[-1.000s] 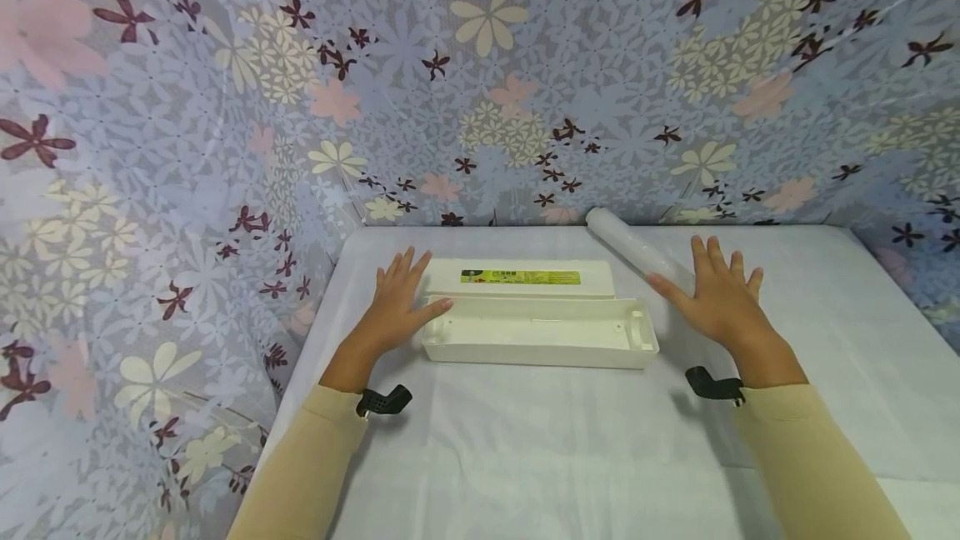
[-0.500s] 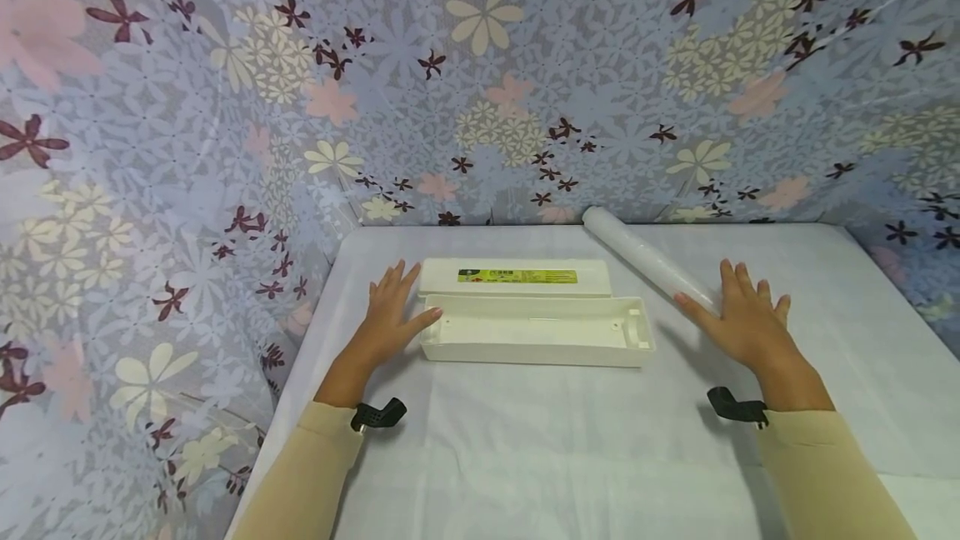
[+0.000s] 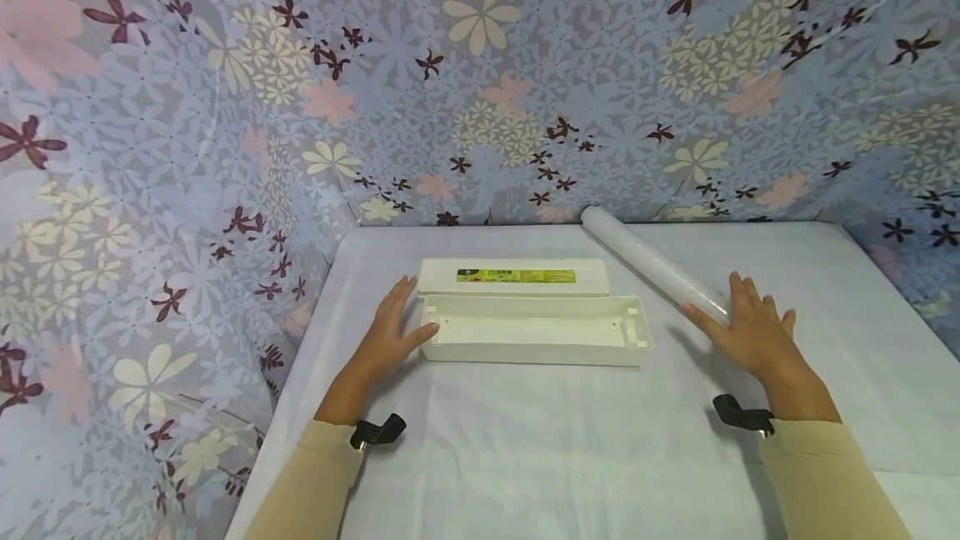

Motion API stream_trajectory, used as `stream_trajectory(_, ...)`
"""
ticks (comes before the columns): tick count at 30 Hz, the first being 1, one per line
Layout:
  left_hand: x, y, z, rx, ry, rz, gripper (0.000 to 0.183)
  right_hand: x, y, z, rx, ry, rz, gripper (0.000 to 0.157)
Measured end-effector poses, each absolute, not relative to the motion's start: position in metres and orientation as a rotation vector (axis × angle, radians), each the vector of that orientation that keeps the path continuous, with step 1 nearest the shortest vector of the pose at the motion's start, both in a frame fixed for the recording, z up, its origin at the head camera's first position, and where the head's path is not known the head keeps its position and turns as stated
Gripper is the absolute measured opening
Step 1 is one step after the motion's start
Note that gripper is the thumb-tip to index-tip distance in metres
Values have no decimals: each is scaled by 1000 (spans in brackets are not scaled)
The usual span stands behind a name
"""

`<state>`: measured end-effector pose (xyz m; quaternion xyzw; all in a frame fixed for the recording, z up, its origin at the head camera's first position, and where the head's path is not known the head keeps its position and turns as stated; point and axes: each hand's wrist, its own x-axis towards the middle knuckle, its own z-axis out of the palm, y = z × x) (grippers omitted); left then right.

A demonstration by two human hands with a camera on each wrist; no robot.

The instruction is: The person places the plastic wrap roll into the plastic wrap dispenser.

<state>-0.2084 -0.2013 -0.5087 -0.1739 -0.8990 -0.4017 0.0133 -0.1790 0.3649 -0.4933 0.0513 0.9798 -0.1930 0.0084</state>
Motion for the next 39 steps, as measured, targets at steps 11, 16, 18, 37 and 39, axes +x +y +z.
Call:
stream_trajectory(11,-197,-197,-515,-533,-2835,-1345,108,-174,364,-498,150,3016,-695,115)
stream_trajectory(16,-195,-196,-515,-528,-2849,-1339,114,-173,362,-500,164,3025,-720,115)
stream_trajectory(18,-194,-195,-516,-528,-2845,-1328,116,-173,361,-502,158,3029,-734,115)
stream_trajectory(37,-194,-189,-522,-543,-2697,-1626,107,-170,365,-514,89,3106,-784,104)
stream_trajectory(39,-194,-188,-522,-540,-2689,-1641,107,-170,365,-515,92,3111,-795,104)
